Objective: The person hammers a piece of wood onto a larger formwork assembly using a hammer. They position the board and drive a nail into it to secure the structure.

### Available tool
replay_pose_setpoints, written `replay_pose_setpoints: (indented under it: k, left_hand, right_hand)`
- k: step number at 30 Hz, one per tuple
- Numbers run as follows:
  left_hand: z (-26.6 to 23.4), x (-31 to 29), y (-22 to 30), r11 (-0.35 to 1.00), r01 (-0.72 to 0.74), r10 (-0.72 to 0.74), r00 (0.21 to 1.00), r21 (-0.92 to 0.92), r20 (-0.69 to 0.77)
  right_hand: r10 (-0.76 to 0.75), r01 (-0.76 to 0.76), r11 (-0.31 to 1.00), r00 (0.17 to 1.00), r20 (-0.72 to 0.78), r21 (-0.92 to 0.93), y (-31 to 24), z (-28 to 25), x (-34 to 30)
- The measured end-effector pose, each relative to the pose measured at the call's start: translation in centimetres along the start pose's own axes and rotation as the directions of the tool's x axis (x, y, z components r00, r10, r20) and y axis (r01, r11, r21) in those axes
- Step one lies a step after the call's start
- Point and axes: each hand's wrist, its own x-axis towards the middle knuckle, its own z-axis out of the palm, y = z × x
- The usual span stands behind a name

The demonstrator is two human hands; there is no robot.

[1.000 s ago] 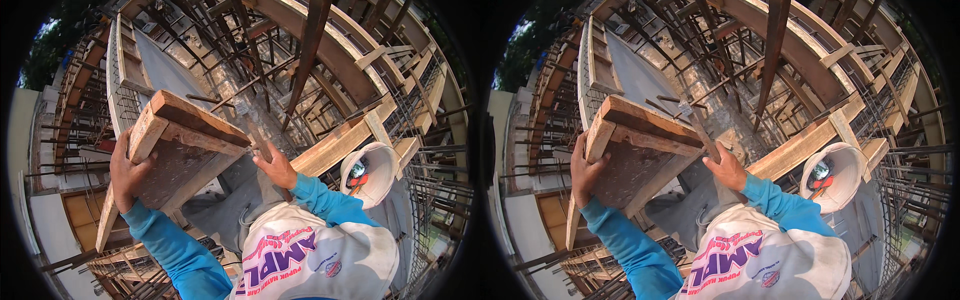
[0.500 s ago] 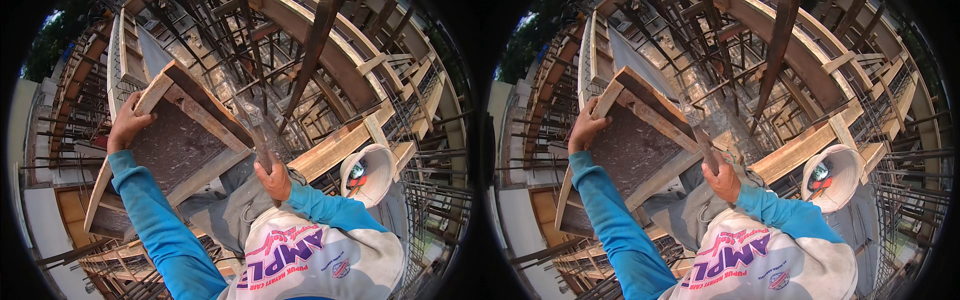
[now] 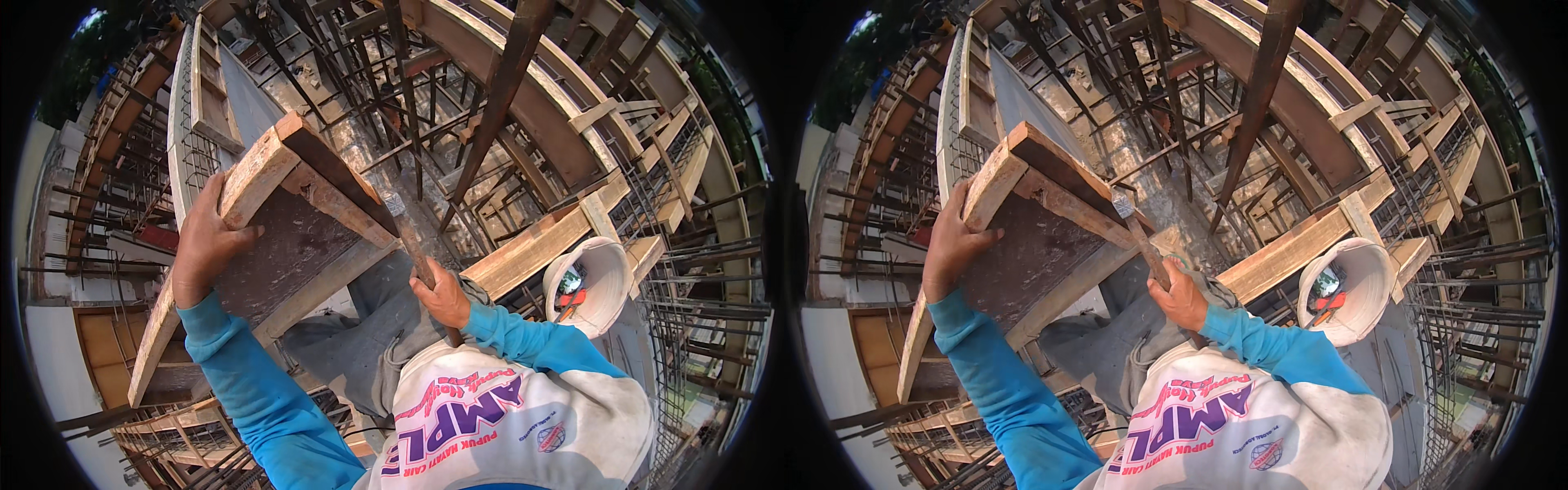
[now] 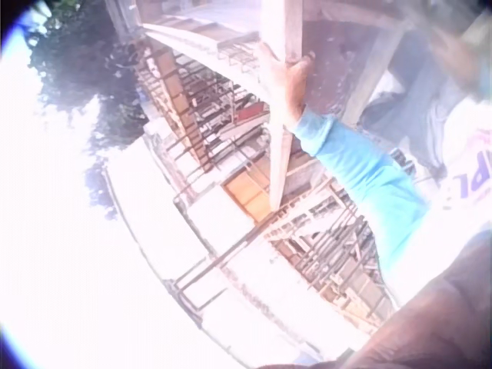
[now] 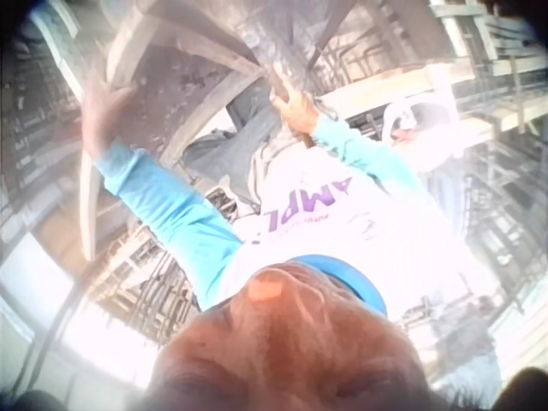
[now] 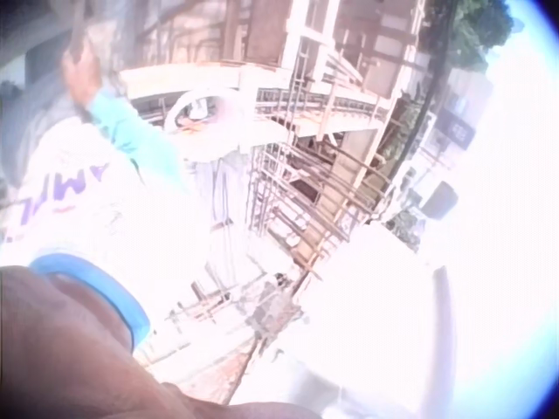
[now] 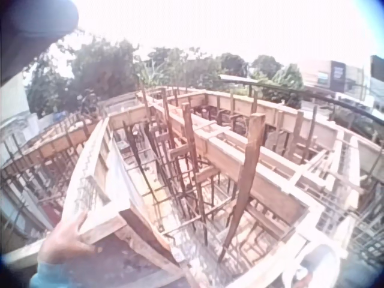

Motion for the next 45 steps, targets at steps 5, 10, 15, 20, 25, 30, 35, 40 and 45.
replay_pose_setpoints:
  k: [5,10,15,20,25,30,35,40,45]
  left_hand:
    - [-0.3,-1.6,0.8,0.991,0.001,0.005,0.999,0.135,-0.040]
    - [0.3,-2.3,2.1,0.986,0.007,0.010,0.995,0.169,-0.101]
    - [0.3,-1.4,1.1,0.986,0.025,-0.006,0.994,0.166,-0.111]
    - [0.4,-0.4,1.0,0.986,0.058,-0.044,0.995,0.156,-0.088]
    - [0.9,0.3,0.0,0.980,0.085,-0.064,0.991,0.180,-0.117]
    - [1.0,1.0,-0.5,0.986,0.085,-0.071,0.992,0.141,-0.103]
    - [1.1,1.0,-1.2,0.987,0.074,-0.060,0.993,0.140,-0.101]
    - [0.4,0.5,-0.2,0.980,0.121,-0.111,0.991,0.161,-0.071]
    - [1.3,1.4,-1.5,0.983,0.040,-0.022,0.995,0.179,-0.102]
  right_hand:
    - [0.014,-0.014,1.000,0.998,0.053,-0.005,-2.1,-0.5,0.6]
    - [0.032,-0.037,0.996,0.997,0.075,0.075,-1.9,-0.7,1.3]
    - [0.131,-0.135,0.991,0.974,0.185,0.012,-2.6,-1.3,2.9]
    - [0.044,-0.048,0.998,0.994,0.100,0.032,-2.2,-0.8,3.0]
    - [0.038,-0.039,0.999,0.996,0.078,0.015,-1.2,-0.4,3.9]
    - [0.047,-0.050,0.998,0.994,0.100,0.028,-1.9,-0.8,4.0]
    - [0.090,-0.096,0.994,0.991,0.102,0.058,-4.1,-2.7,3.5]
    - [-0.071,0.068,0.966,0.997,0.004,0.248,-5.4,-2.9,2.3]
    - [0.114,-0.119,0.989,0.992,0.059,0.087,-1.0,0.3,3.6]
